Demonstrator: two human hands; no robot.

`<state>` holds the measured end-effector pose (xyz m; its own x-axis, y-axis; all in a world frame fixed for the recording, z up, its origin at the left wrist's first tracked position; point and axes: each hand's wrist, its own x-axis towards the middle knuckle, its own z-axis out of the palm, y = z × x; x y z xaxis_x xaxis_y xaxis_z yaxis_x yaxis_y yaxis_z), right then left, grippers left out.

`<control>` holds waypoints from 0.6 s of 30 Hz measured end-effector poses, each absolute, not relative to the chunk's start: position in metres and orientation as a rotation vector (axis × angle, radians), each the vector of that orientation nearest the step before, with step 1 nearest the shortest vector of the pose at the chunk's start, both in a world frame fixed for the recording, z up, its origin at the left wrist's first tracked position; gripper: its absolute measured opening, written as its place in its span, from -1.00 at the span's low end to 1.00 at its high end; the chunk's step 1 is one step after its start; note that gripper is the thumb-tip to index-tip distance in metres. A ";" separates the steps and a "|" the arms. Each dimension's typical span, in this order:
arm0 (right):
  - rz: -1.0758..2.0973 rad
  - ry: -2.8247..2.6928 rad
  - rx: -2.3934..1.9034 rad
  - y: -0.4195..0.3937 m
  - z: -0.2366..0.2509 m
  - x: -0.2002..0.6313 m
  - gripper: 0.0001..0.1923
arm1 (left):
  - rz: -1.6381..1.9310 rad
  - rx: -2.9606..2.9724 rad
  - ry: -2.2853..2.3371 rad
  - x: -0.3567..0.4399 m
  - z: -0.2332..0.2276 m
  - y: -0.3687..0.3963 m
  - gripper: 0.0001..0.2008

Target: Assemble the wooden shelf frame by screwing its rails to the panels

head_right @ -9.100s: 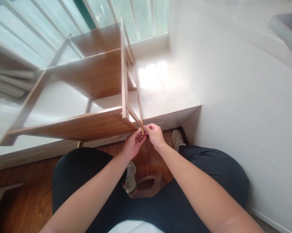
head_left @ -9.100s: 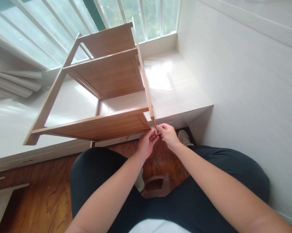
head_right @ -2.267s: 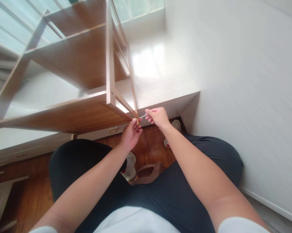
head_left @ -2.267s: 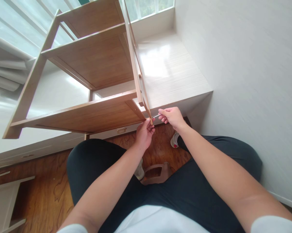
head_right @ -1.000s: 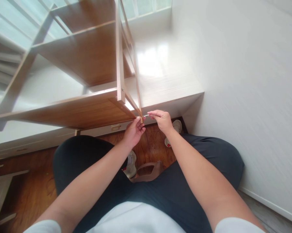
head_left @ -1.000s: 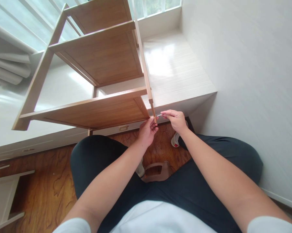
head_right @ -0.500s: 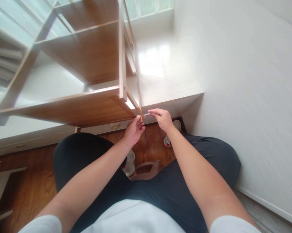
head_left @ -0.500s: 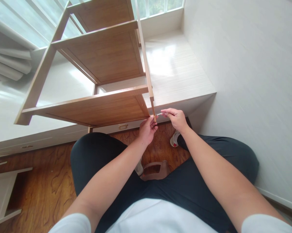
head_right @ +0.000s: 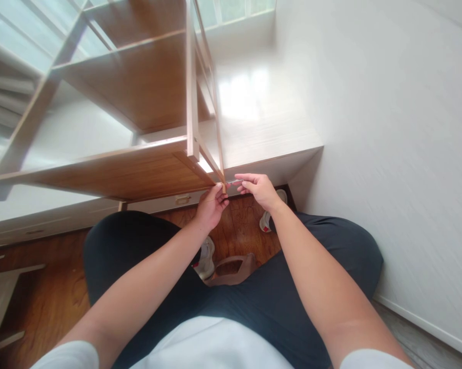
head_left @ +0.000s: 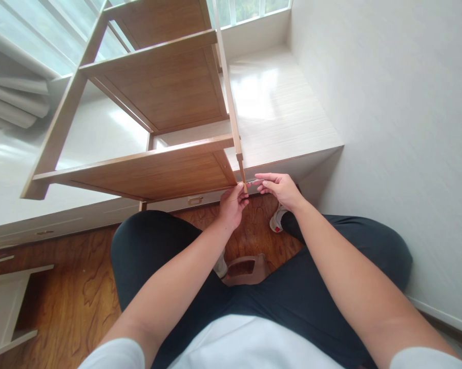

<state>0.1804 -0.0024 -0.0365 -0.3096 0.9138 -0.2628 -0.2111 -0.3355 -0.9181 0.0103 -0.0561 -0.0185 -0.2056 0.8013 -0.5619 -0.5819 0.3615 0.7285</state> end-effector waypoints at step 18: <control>1.496 -1.225 -1.184 -0.010 -0.039 0.176 -0.66 | 1.261 0.278 1.282 0.009 -0.018 -0.057 -0.72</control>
<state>0.1762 -0.0104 -0.0395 -0.1942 0.9692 -0.1512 -0.0427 -0.1624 -0.9858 0.0086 -0.0570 -0.0176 -0.2170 0.8059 -0.5509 -0.5377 0.3723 0.7565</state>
